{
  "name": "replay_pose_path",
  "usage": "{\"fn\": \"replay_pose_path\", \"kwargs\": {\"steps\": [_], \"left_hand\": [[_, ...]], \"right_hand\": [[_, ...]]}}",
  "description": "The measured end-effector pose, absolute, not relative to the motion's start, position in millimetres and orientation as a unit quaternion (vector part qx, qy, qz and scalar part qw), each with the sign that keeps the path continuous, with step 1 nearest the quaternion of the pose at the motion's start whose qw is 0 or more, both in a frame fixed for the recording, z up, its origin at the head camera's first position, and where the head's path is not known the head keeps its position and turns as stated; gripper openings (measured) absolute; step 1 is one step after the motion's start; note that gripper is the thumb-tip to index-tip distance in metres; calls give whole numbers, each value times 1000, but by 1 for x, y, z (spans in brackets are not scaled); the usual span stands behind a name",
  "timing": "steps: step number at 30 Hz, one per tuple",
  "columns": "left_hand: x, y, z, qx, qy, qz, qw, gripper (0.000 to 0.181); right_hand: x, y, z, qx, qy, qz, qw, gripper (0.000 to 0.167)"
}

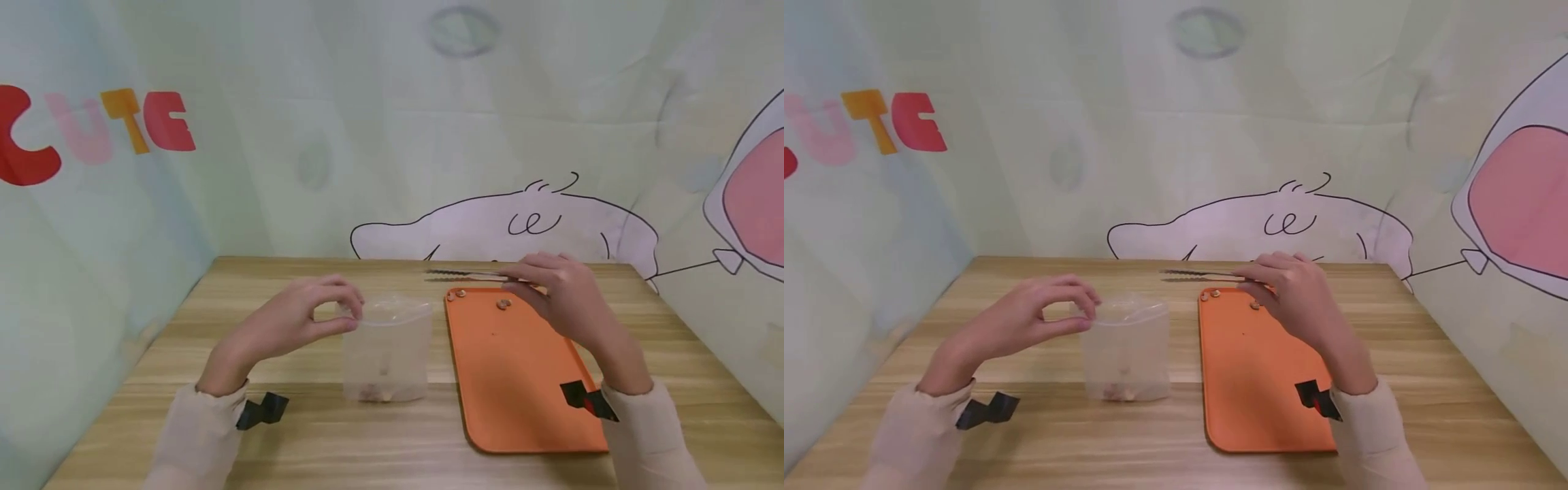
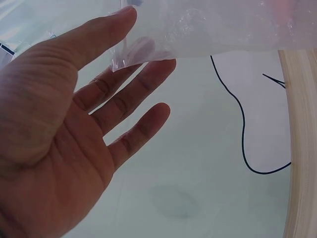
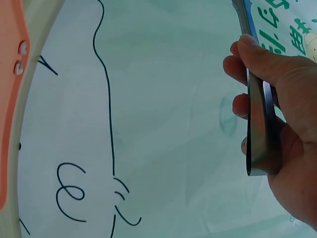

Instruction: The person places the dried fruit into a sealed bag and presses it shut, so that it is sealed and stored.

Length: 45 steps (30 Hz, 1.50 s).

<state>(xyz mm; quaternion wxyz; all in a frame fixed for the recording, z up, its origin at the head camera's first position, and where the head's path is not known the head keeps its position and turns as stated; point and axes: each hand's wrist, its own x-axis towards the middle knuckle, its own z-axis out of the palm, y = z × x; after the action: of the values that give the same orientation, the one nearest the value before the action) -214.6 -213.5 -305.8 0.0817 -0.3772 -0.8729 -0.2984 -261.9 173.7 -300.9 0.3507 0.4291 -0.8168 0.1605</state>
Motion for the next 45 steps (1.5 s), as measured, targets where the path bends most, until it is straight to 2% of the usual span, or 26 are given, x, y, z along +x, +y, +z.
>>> {"fn": "replay_pose_path", "kwargs": {"steps": [3,5,13,17,22,27,32,36,42,45], "left_hand": [[-213,-216,-305,-377,-873,-298,88,10],[-212,-217,-304,-379,-871,-299,91,10],[-211,-218,-305,-369,-875,-302,84,10],[-211,-219,-306,-368,-875,-302,85,10],[-211,-219,-307,-371,-874,-302,89,10],[-210,-219,-307,-370,-874,-303,88,10],[-210,-219,-309,-370,-873,-306,88,10],[-210,-219,-309,-369,-874,-305,82,10],[-212,-218,-308,-370,-875,-303,74,10],[-213,-216,-307,-375,-873,-303,75,11]], "right_hand": [[-272,188,-303,392,-845,155,329,28],[-280,199,-307,360,-869,142,308,26],[-307,239,-330,255,-952,81,150,20],[-318,249,-343,221,-969,65,90,21],[-325,258,-357,204,-976,59,56,21],[-328,262,-365,201,-976,63,49,19],[-331,263,-373,195,-977,70,55,14],[-326,258,-368,206,-970,81,95,15],[-303,236,-332,276,-926,114,233,14],[-288,220,-317,322,-889,113,305,19]]}}
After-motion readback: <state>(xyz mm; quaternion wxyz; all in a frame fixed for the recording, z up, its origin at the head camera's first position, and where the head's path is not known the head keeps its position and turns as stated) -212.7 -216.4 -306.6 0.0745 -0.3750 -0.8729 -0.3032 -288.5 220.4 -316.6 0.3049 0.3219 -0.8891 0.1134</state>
